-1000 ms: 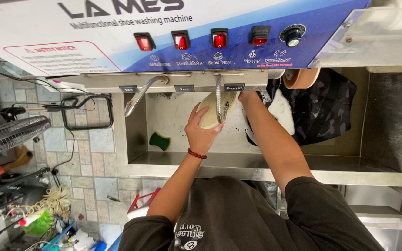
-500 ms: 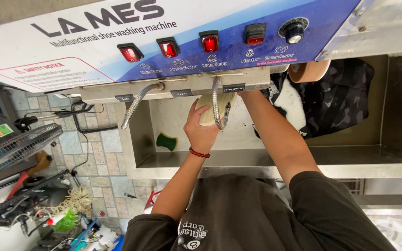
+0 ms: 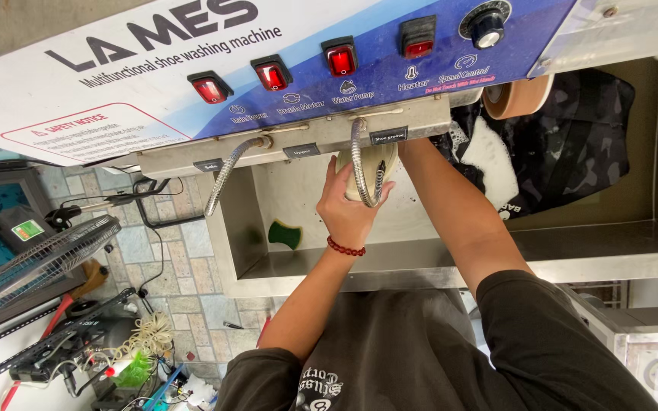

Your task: The person washes the soles and uppers of different shoes at a specialized washing station, scrubbing them with a sponge and soapy water before rinsing them.

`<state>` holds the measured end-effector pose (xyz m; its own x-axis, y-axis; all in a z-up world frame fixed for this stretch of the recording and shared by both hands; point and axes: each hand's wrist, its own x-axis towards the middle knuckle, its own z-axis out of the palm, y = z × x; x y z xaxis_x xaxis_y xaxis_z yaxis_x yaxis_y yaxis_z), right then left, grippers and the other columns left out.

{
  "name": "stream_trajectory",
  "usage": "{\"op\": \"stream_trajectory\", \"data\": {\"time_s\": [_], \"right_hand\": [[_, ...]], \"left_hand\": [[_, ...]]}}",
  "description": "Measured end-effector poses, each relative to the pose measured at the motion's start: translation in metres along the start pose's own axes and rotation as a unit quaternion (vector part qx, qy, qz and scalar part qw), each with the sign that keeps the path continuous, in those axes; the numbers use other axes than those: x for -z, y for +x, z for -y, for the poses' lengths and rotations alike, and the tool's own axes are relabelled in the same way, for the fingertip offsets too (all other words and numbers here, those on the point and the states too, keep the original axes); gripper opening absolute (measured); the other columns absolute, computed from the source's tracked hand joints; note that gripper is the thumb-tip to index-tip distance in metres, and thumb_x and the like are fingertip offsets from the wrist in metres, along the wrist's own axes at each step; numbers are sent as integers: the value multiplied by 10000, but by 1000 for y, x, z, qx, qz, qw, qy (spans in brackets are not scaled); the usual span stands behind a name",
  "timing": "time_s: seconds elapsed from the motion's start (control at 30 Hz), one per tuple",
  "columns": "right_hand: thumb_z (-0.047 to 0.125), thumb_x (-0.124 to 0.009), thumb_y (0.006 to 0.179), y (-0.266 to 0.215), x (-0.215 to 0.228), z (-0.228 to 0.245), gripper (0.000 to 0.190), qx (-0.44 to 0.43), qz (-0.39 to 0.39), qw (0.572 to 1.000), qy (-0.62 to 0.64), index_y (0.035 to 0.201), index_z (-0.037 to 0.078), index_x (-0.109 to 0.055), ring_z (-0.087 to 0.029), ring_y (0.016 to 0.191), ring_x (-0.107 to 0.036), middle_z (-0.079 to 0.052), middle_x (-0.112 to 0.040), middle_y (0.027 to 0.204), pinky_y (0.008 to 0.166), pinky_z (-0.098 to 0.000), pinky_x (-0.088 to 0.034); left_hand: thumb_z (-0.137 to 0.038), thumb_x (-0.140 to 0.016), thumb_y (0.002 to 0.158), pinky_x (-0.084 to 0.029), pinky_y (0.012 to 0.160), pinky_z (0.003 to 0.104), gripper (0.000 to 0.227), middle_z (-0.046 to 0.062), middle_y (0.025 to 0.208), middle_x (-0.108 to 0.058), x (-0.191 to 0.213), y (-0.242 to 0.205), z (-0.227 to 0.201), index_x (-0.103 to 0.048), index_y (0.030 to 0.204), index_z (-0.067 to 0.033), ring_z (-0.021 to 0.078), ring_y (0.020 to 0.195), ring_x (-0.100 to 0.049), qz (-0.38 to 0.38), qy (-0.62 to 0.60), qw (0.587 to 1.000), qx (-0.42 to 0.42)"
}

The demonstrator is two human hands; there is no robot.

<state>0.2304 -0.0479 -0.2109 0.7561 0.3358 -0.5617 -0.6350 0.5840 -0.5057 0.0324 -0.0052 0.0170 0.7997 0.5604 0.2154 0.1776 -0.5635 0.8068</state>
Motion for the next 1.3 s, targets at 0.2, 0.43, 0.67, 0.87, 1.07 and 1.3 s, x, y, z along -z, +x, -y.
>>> {"op": "stream_trajectory", "data": {"time_s": [0.2,0.43,0.67,0.87,1.07,1.3], "right_hand": [[339,-434,1058,4,7,-5,454,6,-1,1000,5,1363,25,-558,-241,1102,-705,-151,-686,1287,922,-380,-624],[336,-433,1061,5,7,-11,458,6,5,1000,0,1367,19,-558,-242,1101,-705,-156,-686,1284,919,-383,-626],[332,-432,1064,4,17,-21,461,4,15,1000,-9,1372,12,-557,-243,1100,-705,-160,-687,1281,917,-386,-628],[329,-431,1066,-11,28,-39,464,-8,65,996,-62,1376,7,-557,-243,1099,-706,-164,-687,1278,915,-388,-630],[362,-377,1029,-63,7,-12,509,-43,-57,997,33,1348,10,-559,-254,1060,-735,-172,-696,1250,878,-391,-656],[325,-409,1048,-98,16,-3,477,-13,-94,995,-7,1339,-27,-546,-279,1057,-700,-172,-670,1218,880,-446,-609]], "left_hand": [[-267,-1005,624,-611,967,369,710,295,1391,-623,-7,-3,6,-683,1200,-6,319,1192,-720,-18,-16,999,25],[-212,-1014,629,-594,1006,393,661,303,1370,-640,1,-9,6,-700,1176,-15,356,1296,-671,-34,-29,999,-5],[-196,-1007,620,-624,954,381,637,337,1342,-637,16,-19,1,-693,1140,-1,362,1241,-700,-31,-18,999,-27],[-238,-1007,625,-646,893,384,664,370,1328,-624,34,-32,-1,-663,1132,18,369,1169,-728,-23,-17,998,-60],[-281,-1001,649,-657,922,413,654,313,1239,-683,46,-46,3,-662,1124,13,433,1249,-685,-6,-15,996,-92],[-345,-1009,628,-650,928,416,773,367,1364,-572,56,-71,31,-551,1190,-74,431,1201,-689,53,-36,988,-144]]}}
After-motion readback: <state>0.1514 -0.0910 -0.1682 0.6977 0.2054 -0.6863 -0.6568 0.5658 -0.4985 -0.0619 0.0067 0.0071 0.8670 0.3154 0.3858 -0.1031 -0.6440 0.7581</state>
